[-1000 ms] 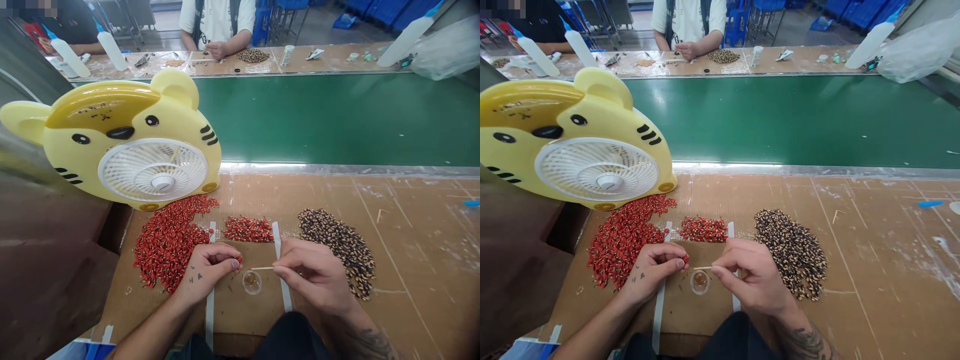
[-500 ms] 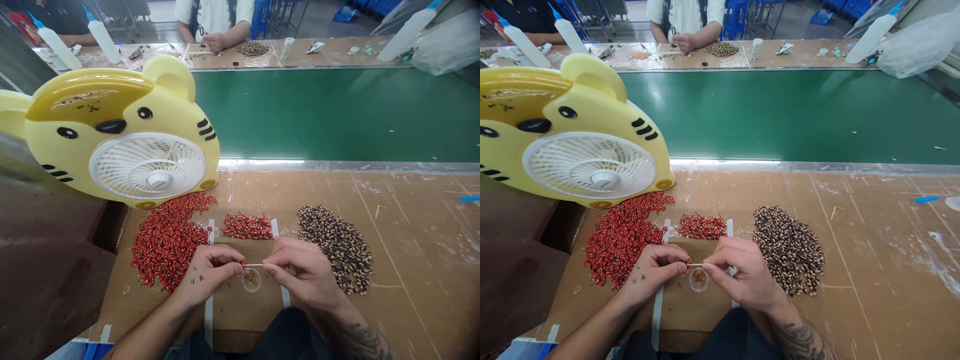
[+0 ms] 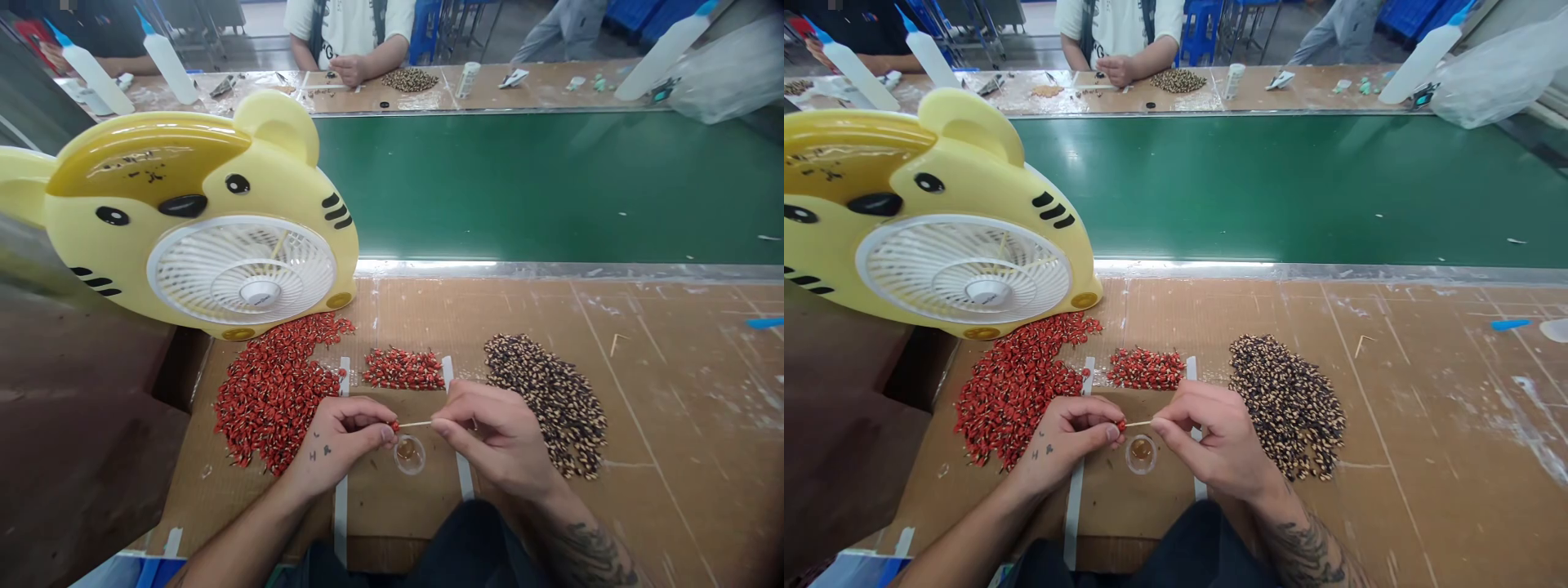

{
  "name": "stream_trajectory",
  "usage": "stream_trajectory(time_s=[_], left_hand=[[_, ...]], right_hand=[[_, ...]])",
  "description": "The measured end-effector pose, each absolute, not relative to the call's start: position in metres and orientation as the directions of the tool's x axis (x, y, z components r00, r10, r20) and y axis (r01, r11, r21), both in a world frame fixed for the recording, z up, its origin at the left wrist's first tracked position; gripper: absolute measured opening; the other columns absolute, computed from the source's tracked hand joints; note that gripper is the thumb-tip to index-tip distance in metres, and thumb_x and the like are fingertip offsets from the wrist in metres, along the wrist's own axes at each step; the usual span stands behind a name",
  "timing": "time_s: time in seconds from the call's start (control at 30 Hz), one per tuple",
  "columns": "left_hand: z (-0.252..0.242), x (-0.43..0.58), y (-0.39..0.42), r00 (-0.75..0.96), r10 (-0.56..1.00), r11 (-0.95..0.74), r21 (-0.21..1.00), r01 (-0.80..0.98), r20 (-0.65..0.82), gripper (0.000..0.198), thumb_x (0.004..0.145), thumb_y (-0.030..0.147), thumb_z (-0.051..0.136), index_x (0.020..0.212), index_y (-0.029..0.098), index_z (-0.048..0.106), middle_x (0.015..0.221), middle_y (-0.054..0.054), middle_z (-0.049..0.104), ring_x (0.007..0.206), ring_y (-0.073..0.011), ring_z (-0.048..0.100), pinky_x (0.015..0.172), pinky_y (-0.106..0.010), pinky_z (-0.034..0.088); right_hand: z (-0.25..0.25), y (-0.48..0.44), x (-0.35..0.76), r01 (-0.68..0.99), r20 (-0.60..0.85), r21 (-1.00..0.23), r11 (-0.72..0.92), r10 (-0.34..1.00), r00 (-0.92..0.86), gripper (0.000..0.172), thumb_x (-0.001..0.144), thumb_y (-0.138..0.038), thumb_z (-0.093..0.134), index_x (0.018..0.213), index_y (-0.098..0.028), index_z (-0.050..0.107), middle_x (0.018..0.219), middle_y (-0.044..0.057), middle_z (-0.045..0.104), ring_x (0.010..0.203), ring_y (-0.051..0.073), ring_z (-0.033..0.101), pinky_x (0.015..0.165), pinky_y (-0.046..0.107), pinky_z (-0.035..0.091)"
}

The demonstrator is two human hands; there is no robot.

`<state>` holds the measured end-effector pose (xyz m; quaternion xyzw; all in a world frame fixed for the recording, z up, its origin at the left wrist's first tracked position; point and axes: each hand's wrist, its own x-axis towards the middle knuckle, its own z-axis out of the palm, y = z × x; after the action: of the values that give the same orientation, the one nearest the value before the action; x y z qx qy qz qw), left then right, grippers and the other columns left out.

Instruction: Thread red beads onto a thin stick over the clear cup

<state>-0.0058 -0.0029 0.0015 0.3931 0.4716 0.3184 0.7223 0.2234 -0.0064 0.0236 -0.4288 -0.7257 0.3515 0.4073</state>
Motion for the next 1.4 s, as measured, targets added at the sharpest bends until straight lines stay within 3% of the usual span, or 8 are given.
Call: stream_trajectory(time_s=[0.13, 0.27, 0.4, 0.6, 0.73, 0.87, 0.97, 1.4], left_hand=[[0.003, -0.005, -0.002, 0.328, 0.833, 0.5, 0.86, -0.1, -0.446, 0.013, 0.069, 0.023, 0.08, 0.079, 0.014, 0.079, 0.069, -0.006, 0.077, 0.062, -0.0166, 0.071, 0.062, -0.023, 0.055], [0.001, -0.006, -0.003, 0.336, 0.829, 0.504, 0.857, -0.106, -0.446, 0.013, 0.071, 0.022, 0.08, 0.081, 0.014, 0.079, 0.07, -0.006, 0.078, 0.064, -0.0164, 0.072, 0.063, -0.022, 0.055], [-0.002, -0.007, -0.004, 0.342, 0.824, 0.514, 0.85, -0.118, -0.451, 0.011, 0.073, 0.021, 0.079, 0.083, 0.015, 0.079, 0.071, -0.006, 0.078, 0.065, -0.0148, 0.072, 0.063, -0.02, 0.054], [-0.002, -0.008, -0.004, 0.36, 0.825, 0.506, 0.853, -0.129, -0.435, 0.012, 0.073, 0.022, 0.079, 0.083, 0.015, 0.08, 0.075, -0.006, 0.077, 0.066, -0.0158, 0.072, 0.064, -0.022, 0.054], [-0.003, -0.007, -0.003, 0.354, 0.836, 0.493, 0.858, -0.148, -0.419, 0.01, 0.072, 0.02, 0.08, 0.081, 0.016, 0.08, 0.083, -0.006, 0.076, 0.067, -0.0136, 0.07, 0.065, -0.021, 0.053], [-0.003, -0.007, -0.003, 0.37, 0.836, 0.485, 0.861, -0.152, -0.405, 0.009, 0.073, 0.019, 0.079, 0.081, 0.016, 0.08, 0.08, -0.005, 0.075, 0.066, -0.0125, 0.068, 0.064, -0.019, 0.052], [-0.001, -0.005, -0.003, 0.382, 0.831, 0.488, 0.86, -0.148, -0.405, 0.008, 0.073, 0.018, 0.078, 0.081, 0.015, 0.08, 0.078, -0.005, 0.075, 0.067, -0.0131, 0.069, 0.064, -0.02, 0.052], [0.0, -0.006, -0.004, 0.397, 0.82, 0.499, 0.854, -0.144, -0.412, 0.009, 0.073, 0.018, 0.078, 0.082, 0.015, 0.079, 0.076, -0.004, 0.075, 0.066, -0.0121, 0.068, 0.065, -0.019, 0.052]], right_hand=[[0.03, -0.003, 0.232, 0.339, 0.264, -0.828, 0.447, 0.843, -0.468, 0.02, 0.093, -0.022, 0.059, 0.075, -0.018, 0.065, 0.061, 0.0, 0.057, 0.057, 0.013, 0.051, 0.055, 0.026, 0.037], [0.026, -0.002, 0.226, 0.42, 0.105, -0.7, 0.577, 0.665, -0.74, 0.029, 0.098, -0.023, 0.05, 0.074, -0.017, 0.064, 0.066, 0.001, 0.053, 0.061, 0.013, 0.048, 0.056, 0.025, 0.035], [0.017, -0.003, 0.215, 0.403, 0.099, -0.6, 0.691, 0.564, -0.82, 0.032, 0.1, -0.022, 0.046, 0.072, -0.017, 0.061, 0.067, 0.001, 0.052, 0.063, 0.014, 0.045, 0.056, 0.027, 0.031], [0.017, -0.002, 0.214, 0.436, 0.173, -0.534, 0.724, 0.599, -0.782, 0.035, 0.1, -0.019, 0.044, 0.068, -0.017, 0.058, 0.065, 0.001, 0.049, 0.062, 0.014, 0.041, 0.056, 0.028, 0.03], [0.023, -0.004, 0.221, 0.385, 0.191, -0.647, 0.658, 0.629, -0.754, 0.027, 0.096, -0.018, 0.05, 0.071, -0.016, 0.061, 0.064, 0.001, 0.051, 0.06, 0.014, 0.043, 0.054, 0.027, 0.031], [0.03, -0.006, 0.227, 0.298, 0.332, -0.799, 0.522, 0.796, -0.505, 0.013, 0.091, -0.015, 0.06, 0.08, -0.016, 0.067, 0.064, 0.001, 0.059, 0.059, 0.013, 0.049, 0.055, 0.026, 0.036], [0.031, -0.006, 0.227, 0.267, 0.377, -0.83, 0.489, 0.846, -0.377, 0.01, 0.088, -0.013, 0.063, 0.08, -0.017, 0.068, 0.062, 0.001, 0.061, 0.057, 0.013, 0.052, 0.054, 0.026, 0.038], [0.027, -0.005, 0.227, 0.298, 0.384, -0.815, 0.497, 0.848, -0.365, 0.012, 0.087, -0.012, 0.064, 0.076, -0.017, 0.066, 0.06, 0.0, 0.058, 0.056, 0.012, 0.049, 0.054, 0.025, 0.036]])
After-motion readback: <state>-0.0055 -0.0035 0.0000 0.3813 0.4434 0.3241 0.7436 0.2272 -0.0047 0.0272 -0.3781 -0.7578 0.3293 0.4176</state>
